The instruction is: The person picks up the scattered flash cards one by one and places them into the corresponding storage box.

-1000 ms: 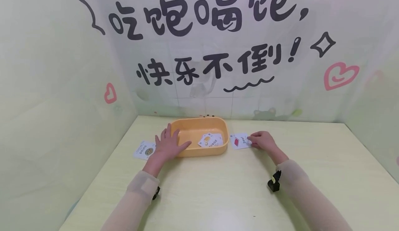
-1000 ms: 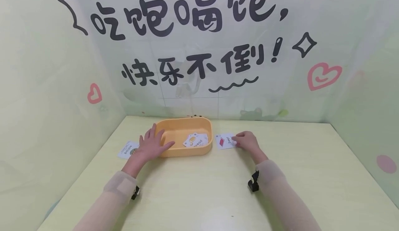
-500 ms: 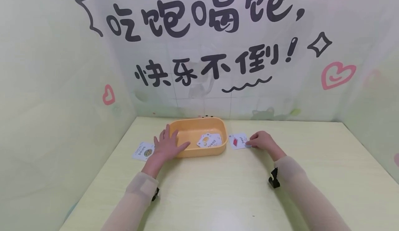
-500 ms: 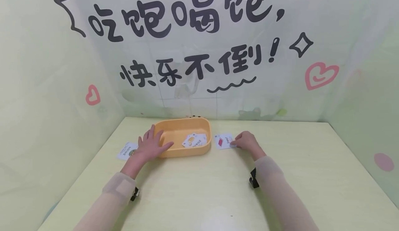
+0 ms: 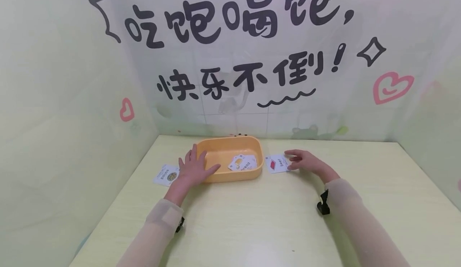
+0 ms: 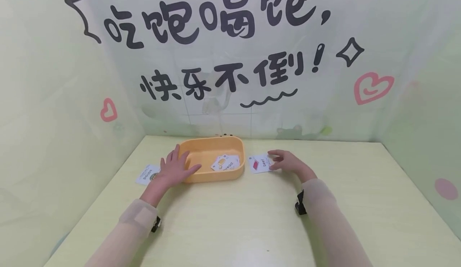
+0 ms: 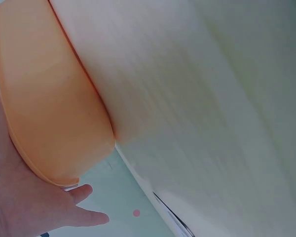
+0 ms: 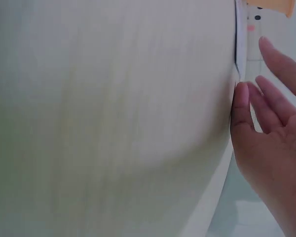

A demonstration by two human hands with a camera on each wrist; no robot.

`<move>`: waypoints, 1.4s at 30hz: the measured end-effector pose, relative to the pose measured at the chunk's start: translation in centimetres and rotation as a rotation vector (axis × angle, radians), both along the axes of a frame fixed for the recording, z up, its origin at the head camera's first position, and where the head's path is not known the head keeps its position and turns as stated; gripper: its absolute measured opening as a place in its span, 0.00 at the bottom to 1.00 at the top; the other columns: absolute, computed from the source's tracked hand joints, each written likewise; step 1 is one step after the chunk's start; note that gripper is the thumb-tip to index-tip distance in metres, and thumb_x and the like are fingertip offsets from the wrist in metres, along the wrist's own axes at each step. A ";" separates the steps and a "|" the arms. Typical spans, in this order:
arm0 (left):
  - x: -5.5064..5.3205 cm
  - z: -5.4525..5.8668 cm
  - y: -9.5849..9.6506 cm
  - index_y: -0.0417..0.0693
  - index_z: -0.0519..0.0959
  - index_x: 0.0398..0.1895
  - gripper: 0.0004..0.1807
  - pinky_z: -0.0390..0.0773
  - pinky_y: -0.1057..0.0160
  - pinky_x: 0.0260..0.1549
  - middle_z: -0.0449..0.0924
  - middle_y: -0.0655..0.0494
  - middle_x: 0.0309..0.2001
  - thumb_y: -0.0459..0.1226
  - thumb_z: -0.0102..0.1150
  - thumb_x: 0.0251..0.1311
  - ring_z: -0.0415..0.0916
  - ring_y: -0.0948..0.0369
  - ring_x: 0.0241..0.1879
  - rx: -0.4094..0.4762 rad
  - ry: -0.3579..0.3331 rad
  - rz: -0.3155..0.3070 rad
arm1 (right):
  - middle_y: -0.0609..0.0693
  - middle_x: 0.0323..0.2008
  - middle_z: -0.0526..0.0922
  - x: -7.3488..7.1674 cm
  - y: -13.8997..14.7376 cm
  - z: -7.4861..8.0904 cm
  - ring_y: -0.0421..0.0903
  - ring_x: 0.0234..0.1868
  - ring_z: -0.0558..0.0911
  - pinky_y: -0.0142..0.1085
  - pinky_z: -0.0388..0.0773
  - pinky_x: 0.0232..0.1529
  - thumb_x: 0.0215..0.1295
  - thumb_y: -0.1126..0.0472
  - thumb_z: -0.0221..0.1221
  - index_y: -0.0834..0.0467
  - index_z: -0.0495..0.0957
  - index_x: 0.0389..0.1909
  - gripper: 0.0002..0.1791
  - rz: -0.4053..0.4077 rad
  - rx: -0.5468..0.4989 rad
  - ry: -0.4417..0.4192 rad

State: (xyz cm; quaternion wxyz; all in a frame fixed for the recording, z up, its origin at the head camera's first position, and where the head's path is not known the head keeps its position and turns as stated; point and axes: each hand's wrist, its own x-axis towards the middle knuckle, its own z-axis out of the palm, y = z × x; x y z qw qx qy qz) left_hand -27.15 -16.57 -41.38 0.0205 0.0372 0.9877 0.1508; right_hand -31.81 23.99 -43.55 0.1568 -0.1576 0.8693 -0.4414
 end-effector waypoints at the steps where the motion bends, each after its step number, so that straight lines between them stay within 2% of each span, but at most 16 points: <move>1: 0.0 0.0 0.0 0.44 0.55 0.78 0.51 0.38 0.25 0.69 0.30 0.37 0.81 0.69 0.47 0.62 0.39 0.34 0.78 -0.001 0.001 0.001 | 0.72 0.70 0.65 -0.1 0.0 0.1 0.68 0.70 0.68 0.60 0.63 0.70 0.63 0.63 0.65 0.68 0.62 0.72 0.38 0.011 0.013 0.006; 9: -0.1 -0.3 -0.1 0.44 0.56 0.78 0.51 0.38 0.24 0.69 0.31 0.37 0.80 0.69 0.47 0.61 0.39 0.34 0.78 -0.004 0.001 0.003 | 0.71 0.66 0.69 -0.9 -0.3 -0.2 0.66 0.64 0.70 0.59 0.65 0.67 0.59 0.63 0.68 0.63 0.62 0.73 0.42 0.057 0.147 0.030; 16: 0.0 -0.2 0.0 0.44 0.56 0.78 0.51 0.38 0.24 0.69 0.31 0.37 0.80 0.68 0.47 0.62 0.39 0.34 0.78 0.006 0.003 0.001 | 0.67 0.63 0.72 -0.8 -0.9 0.0 0.60 0.58 0.72 0.56 0.69 0.63 0.58 0.64 0.68 0.58 0.64 0.73 0.41 0.049 0.201 0.043; 26: 0.0 0.0 0.1 0.44 0.55 0.78 0.51 0.37 0.25 0.70 0.30 0.37 0.81 0.68 0.47 0.62 0.38 0.35 0.78 -0.002 -0.003 0.007 | 0.65 0.64 0.71 -0.9 -1.3 0.2 0.61 0.59 0.73 0.55 0.73 0.61 0.57 0.65 0.68 0.59 0.67 0.70 0.39 0.034 0.235 0.045; 29: -0.1 0.0 0.1 0.44 0.55 0.78 0.51 0.37 0.25 0.69 0.30 0.37 0.80 0.69 0.46 0.62 0.38 0.35 0.78 -0.007 -0.006 0.005 | 0.66 0.65 0.69 -1.0 -1.4 0.1 0.62 0.61 0.73 0.57 0.71 0.63 0.56 0.63 0.70 0.62 0.67 0.69 0.39 0.065 0.260 0.095; 35: 0.1 0.4 0.2 0.44 0.55 0.78 0.51 0.38 0.25 0.70 0.30 0.37 0.80 0.68 0.47 0.62 0.39 0.35 0.78 -0.010 -0.008 0.005 | 0.69 0.66 0.69 -0.9 -1.6 0.1 0.66 0.67 0.67 0.61 0.60 0.71 0.56 0.58 0.71 0.67 0.68 0.68 0.40 0.101 0.381 0.236; 42: 0.1 0.2 0.1 0.44 0.55 0.78 0.51 0.37 0.25 0.70 0.29 0.37 0.80 0.68 0.46 0.62 0.38 0.35 0.78 -0.004 -0.009 0.002 | 0.69 0.64 0.73 -0.3 -1.4 0.4 0.67 0.65 0.71 0.60 0.64 0.69 0.55 0.53 0.71 0.69 0.68 0.67 0.42 0.100 0.406 0.313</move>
